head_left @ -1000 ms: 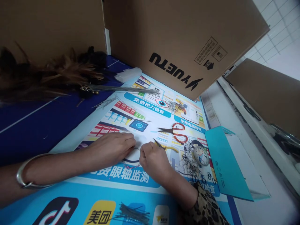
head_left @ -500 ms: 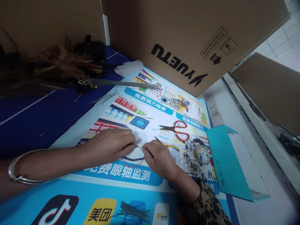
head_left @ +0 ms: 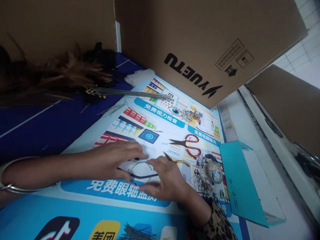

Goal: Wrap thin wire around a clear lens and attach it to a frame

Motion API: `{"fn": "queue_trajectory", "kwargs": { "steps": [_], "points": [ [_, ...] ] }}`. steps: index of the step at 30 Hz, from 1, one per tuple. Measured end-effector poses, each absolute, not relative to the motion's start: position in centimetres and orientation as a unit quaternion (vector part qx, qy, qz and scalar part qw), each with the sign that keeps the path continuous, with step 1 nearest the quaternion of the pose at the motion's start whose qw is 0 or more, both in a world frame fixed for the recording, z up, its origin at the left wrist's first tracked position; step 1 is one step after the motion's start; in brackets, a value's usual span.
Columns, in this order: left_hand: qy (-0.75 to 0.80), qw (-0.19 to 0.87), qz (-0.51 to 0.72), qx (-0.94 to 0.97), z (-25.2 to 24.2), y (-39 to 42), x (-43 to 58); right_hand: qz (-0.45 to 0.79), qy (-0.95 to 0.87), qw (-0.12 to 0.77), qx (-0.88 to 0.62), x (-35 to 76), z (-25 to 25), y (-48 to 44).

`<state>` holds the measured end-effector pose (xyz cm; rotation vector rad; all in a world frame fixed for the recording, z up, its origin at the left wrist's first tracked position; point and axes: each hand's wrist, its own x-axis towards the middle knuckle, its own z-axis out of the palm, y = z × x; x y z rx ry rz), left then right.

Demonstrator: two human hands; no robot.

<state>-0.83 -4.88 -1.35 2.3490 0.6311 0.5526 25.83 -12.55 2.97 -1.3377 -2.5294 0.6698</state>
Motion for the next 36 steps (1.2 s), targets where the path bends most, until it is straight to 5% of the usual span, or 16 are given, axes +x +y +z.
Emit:
{"fn": "queue_trajectory", "kwargs": {
  "steps": [36],
  "points": [
    [0.211,0.241,0.196,0.927,-2.7,-5.4,-0.6,0.168,-0.870,0.051,-0.460,25.3,2.4,-12.7]
  ]
}}
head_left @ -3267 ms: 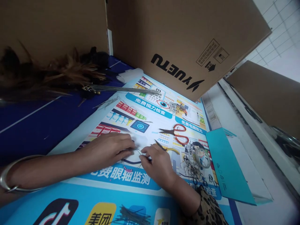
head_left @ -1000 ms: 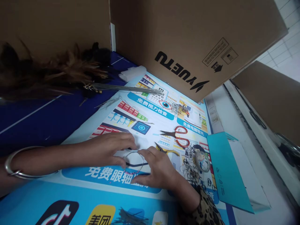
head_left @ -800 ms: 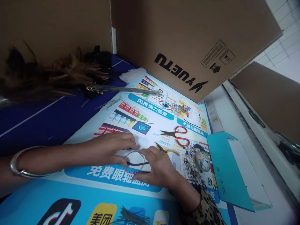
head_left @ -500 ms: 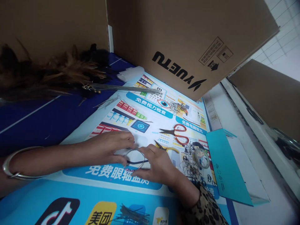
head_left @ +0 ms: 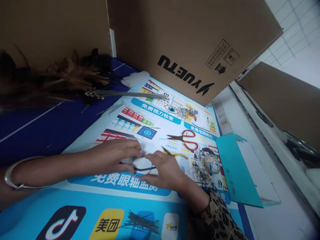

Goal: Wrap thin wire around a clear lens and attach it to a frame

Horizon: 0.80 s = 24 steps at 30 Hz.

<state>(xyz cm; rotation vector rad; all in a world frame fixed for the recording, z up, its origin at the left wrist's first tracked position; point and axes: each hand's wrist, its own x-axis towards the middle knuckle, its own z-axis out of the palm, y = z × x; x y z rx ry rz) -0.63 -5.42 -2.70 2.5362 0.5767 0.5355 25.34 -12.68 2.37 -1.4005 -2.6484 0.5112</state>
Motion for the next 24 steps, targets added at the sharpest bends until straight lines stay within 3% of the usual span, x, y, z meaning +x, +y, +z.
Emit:
{"fn": "queue_trajectory", "kwargs": {
  "steps": [7,13,18,24],
  "points": [
    [0.210,0.243,0.211,0.923,-3.2,-5.0,-1.1,0.179,-0.864,0.063,-0.467,26.0,2.4,-13.1],
    [0.215,0.240,0.238,0.916,-2.9,-5.3,-2.3,0.203,-0.858,0.186,-0.433,27.6,1.1,-13.5],
    [0.109,0.200,0.284,0.931,-2.2,-6.6,-3.7,0.087,-0.875,0.285,-0.382,27.6,0.2,-14.2],
    [0.062,0.164,0.212,0.962,-1.2,-7.8,-3.9,0.018,-0.908,0.318,-0.273,27.0,1.0,-13.9]
  ]
}}
